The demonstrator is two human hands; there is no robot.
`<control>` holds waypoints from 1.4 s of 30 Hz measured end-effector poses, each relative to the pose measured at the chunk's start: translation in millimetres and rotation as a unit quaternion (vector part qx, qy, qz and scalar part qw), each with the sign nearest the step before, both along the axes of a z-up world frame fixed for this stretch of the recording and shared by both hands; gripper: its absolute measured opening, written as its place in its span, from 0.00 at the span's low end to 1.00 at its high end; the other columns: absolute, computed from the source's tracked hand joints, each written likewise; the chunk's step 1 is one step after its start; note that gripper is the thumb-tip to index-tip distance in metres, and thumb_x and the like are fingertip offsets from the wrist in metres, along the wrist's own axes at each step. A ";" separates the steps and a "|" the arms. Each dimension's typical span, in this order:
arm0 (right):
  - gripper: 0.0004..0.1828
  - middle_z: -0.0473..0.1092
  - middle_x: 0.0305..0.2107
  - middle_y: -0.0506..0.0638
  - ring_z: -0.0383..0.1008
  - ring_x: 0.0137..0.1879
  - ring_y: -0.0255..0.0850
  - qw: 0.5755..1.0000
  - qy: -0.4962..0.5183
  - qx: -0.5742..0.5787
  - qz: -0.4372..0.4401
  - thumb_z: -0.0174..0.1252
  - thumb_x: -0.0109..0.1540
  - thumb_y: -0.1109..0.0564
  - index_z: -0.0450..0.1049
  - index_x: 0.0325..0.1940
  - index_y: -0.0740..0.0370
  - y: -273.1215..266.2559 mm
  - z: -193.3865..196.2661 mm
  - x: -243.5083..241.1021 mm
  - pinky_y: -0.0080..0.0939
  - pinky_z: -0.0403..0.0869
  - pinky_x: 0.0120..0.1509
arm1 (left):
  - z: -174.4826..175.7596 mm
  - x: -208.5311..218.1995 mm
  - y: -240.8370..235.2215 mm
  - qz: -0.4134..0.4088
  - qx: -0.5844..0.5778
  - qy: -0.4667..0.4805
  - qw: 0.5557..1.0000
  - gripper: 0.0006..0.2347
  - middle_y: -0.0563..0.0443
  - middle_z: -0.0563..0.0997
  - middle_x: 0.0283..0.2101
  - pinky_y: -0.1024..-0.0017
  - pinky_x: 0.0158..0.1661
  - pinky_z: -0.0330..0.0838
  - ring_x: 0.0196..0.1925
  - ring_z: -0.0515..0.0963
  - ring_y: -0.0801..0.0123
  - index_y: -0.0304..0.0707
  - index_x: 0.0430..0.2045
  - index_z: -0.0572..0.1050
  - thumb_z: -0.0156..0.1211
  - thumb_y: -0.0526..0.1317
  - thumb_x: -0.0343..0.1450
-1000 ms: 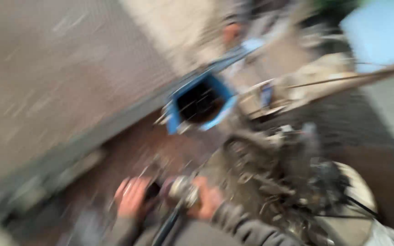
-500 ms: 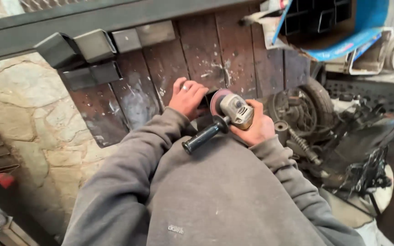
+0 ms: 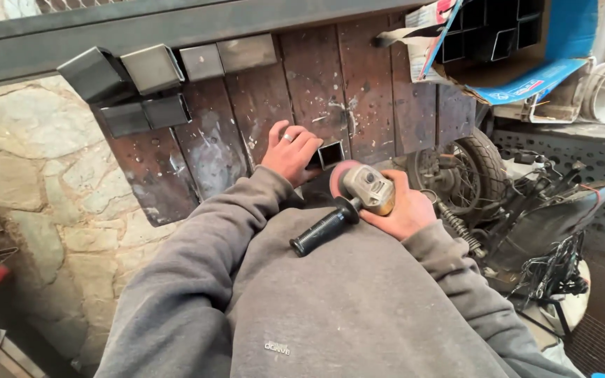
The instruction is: Grinding the edges of square metal pipes using an angle grinder.
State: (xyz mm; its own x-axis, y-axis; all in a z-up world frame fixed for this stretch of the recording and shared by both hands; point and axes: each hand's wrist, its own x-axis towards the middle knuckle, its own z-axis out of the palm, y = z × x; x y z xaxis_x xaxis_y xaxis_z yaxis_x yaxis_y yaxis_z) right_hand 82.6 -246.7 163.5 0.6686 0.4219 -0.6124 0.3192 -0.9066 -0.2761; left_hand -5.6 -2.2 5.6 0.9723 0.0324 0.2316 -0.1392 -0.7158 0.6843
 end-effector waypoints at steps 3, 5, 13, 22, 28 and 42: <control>0.51 0.77 0.35 0.65 0.79 0.41 0.63 0.999 -0.018 0.030 -0.005 0.72 0.47 0.37 0.56 0.65 0.59 0.9 -1.4 3.7 0.58 0.76 0.44 | -6.0 1.6 -1.6 0.004 0.005 -0.009 1.000 0.28 0.56 0.76 0.47 0.48 0.66 0.50 0.58 0.72 0.62 0.42 0.48 0.75 0.77 0.46 0.54; 0.51 0.76 0.35 0.65 0.79 0.41 0.63 0.999 -0.024 0.039 -0.005 0.72 0.48 0.38 0.56 0.66 0.59 10.5 1.2 6.8 0.58 0.76 0.44 | -5.9 0.3 -2.8 0.004 0.001 -0.007 1.000 0.27 0.55 0.76 0.47 0.47 0.66 0.50 0.58 0.72 0.62 0.42 0.48 0.75 0.77 0.47 0.55; 0.48 0.76 0.36 0.66 0.79 0.42 0.64 0.998 -0.015 0.061 -0.015 0.72 0.49 0.39 0.58 0.66 0.59 16.4 -1.2 11.9 0.58 0.75 0.45 | -3.9 0.0 -3.2 0.007 -0.011 0.003 1.000 0.27 0.56 0.76 0.47 0.48 0.67 0.50 0.58 0.72 0.62 0.43 0.48 0.75 0.77 0.47 0.56; 0.47 0.76 0.42 0.63 0.80 0.49 0.53 0.985 0.035 0.148 -0.087 0.75 0.48 0.43 0.61 0.62 0.63 -10.8 -13.7 16.2 0.49 0.76 0.53 | -4.8 0.1 -4.0 -0.006 0.016 0.008 1.000 0.28 0.56 0.77 0.48 0.47 0.66 0.50 0.58 0.72 0.62 0.42 0.48 0.74 0.77 0.47 0.55; 0.44 0.76 0.43 0.56 0.78 0.49 0.41 0.965 0.104 0.210 -0.121 0.72 0.48 0.46 0.62 0.63 0.62 -9.3 -37.0 41.6 0.42 0.75 0.53 | -3.7 -1.2 -4.2 -0.003 0.009 0.003 1.000 0.29 0.55 0.77 0.50 0.48 0.67 0.51 0.59 0.72 0.61 0.42 0.50 0.74 0.78 0.47 0.55; 0.43 0.72 0.46 0.55 0.74 0.53 0.40 0.951 0.139 0.244 -0.126 0.72 0.48 0.50 0.62 0.62 0.61 -41.8 -56.9 40.0 0.41 0.72 0.58 | -4.1 5.5 -6.9 -0.009 0.005 0.007 1.000 0.30 0.54 0.77 0.50 0.47 0.66 0.52 0.58 0.73 0.61 0.41 0.49 0.74 0.78 0.45 0.53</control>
